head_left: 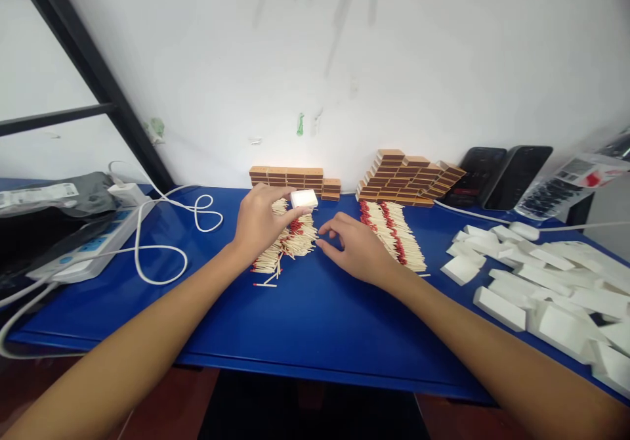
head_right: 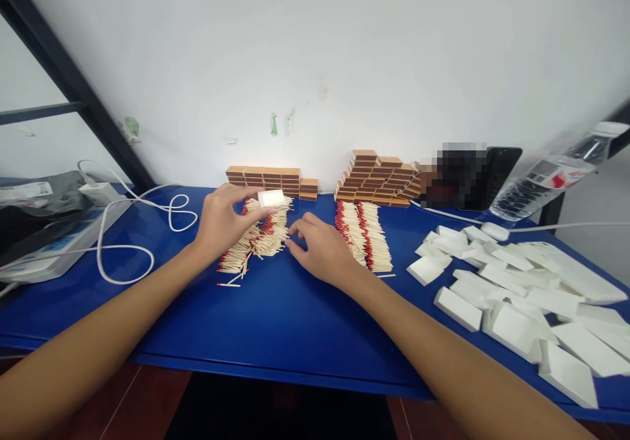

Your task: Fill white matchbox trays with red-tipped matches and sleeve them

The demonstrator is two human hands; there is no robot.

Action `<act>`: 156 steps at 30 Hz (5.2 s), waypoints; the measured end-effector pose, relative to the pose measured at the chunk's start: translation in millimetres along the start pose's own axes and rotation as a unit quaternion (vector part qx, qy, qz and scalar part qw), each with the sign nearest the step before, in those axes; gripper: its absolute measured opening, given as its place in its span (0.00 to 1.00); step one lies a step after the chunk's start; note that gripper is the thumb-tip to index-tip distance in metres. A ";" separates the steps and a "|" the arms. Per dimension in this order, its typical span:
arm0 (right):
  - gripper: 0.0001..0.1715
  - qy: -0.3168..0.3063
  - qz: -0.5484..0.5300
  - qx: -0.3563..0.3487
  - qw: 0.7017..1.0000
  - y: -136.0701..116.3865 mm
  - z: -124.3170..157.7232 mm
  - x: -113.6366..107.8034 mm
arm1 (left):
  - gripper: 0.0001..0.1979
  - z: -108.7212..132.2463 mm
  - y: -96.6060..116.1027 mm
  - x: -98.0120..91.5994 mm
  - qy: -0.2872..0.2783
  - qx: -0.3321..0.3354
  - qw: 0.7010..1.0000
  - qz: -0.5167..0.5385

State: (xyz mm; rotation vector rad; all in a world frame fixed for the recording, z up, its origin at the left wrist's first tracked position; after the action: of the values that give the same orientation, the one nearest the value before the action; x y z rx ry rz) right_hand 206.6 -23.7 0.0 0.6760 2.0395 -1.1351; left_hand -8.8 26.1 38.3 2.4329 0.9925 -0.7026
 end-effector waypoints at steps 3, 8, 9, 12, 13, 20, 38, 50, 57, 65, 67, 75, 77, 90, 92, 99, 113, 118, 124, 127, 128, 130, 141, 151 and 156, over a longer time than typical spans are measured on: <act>0.06 -0.012 0.026 0.027 0.999 -0.9 -2.8 7.0 | 0.15 0.6 0.0 1.3 -0.005 0.005 1.000 -0.007; 0.04 -0.019 0.021 0.042 0.999 -1.9 -5.8 10.0 | 0.16 0.7 1.5 1.4 -0.008 0.000 1.000 -0.007; 0.04 -0.017 0.020 0.040 0.999 -1.9 -6.2 10.0 | 0.16 0.7 1.9 1.2 -0.008 -0.002 1.000 -0.006; 0.06 -0.015 0.015 0.040 0.999 -1.5 -7.4 9.7 | 0.15 1.0 3.6 0.6 -0.012 -0.005 1.000 -0.008; 0.07 -0.014 0.013 0.041 0.999 -1.2 -7.7 9.5 | 0.15 1.3 4.0 0.7 -0.015 -0.005 1.000 -0.010; 0.08 -0.013 -0.007 0.022 1.000 2.4 -5.3 5.8 | 0.15 2.8 -0.5 4.1 -0.043 -0.014 0.999 -0.020; 0.07 0.107 -0.046 -0.085 0.990 6.1 -3.4 -25.6 | 0.23 6.2 -3.2 11.7 -0.091 0.040 0.995 0.007; 0.07 0.095 0.008 -0.137 0.986 4.2 0.6 -22.2 | 0.24 11.1 12.7 14.4 -0.098 0.077 0.989 0.081; 0.07 0.116 -0.014 -0.118 0.986 -0.5 0.9 -27.5 | 0.22 7.6 5.2 10.6 -0.099 0.043 0.993 0.046; 0.04 -0.004 -0.026 -0.015 1.000 12.4 -1.5 -1.6 | 0.16 1.9 -5.6 5.5 -0.054 -0.001 0.999 0.008; 0.03 -0.015 -0.028 -0.006 0.999 14.6 -3.0 4.6 | 0.15 2.0 -5.9 5.8 -0.051 0.000 0.999 0.009; 0.05 -0.028 -0.044 -0.009 0.999 15.7 -4.5 3.5 | 0.17 1.7 -5.3 4.4 -0.059 -0.005 0.998 0.000; 0.06 -0.015 -0.053 -0.001 0.998 11.4 -4.2 1.3 | 0.17 1.1 -5.8 4.0 -0.056 -0.007 0.998 -0.003; 0.05 -0.081 -0.022 -0.053 0.995 -19.3 2.6 -2.4 | 0.14 -2.7 -6.2 -0.4 -0.030 -0.011 0.999 -0.014; 0.05 -0.137 -0.038 -0.062 0.988 -17.1 7.0 -5.6 | 0.14 -3.0 -6.6 -0.6 -0.030 -0.014 0.999 -0.016; 0.05 -0.140 -0.066 -0.083 0.985 -23.3 11.9 -3.1 | 0.15 -1.7 -5.1 1.1 -0.031 -0.006 0.999 -0.018; 0.05 -0.104 -0.055 -0.081 0.990 -13.7 4.6 0.5 | 0.15 -1.7 -5.7 0.2 -0.027 -0.003 0.999 -0.018; 0.06 -0.149 -0.095 -0.072 0.982 -19.9 9.9 -7.2 | 0.15 -1.0 -6.3 1.9 -0.033 -0.009 0.999 -0.009; 0.04 -0.170 -0.106 -0.064 0.978 -21.0 11.3 -4.2 | 0.14 -1.9 -4.7 0.4 -0.039 -0.010 0.999 -0.009; 0.05 -0.180 -0.112 -0.055 0.976 -21.5 12.9 -2.3 | 0.15 -1.1 -4.7 1.0 -0.039 -0.007 0.999 -0.013; 0.06 -0.184 -0.112 -0.052 0.975 -21.9 13.9 -2.0 | 0.16 -0.6 -5.1 1.6 -0.040 -0.006 0.999 -0.013; 0.07 -0.196 -0.104 -0.047 0.974 -22.9 16.2 -2.3 | 0.17 0.5 -6.2 3.1 -0.041 -0.002 0.999 -0.013; 0.06 0.042 -0.067 -0.029 0.996 -5.1 0.9 -42.2 | 0.25 5.4 3.2 9.0 -0.088 0.073 0.993 0.012; 0.05 0.058 -0.006 -0.081 0.995 -2.7 3.1 -36.2 | 0.26 11.1 14.6 13.3 -0.085 0.114 0.989 0.051; 0.05 0.065 -0.009 -0.058 0.996 2.5 1.7 -31.7 | 0.24 4.1 0.8 8.3 -0.060 0.045 0.997 -0.001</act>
State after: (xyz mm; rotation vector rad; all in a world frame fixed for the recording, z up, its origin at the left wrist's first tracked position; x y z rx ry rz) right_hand 228.7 -27.3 22.7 0.6889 2.2068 -0.9965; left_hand -4.3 27.6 30.3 2.4341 0.9358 -0.9002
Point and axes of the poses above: each hand's wrist, its own z-axis away from the middle knuckle, its own x-axis out of the palm, y = z × x, the point moved 2 cm from there along -z, towards the middle knuckle, and after that the axes turned 7 degrees about -z, right-handed, at the moved point
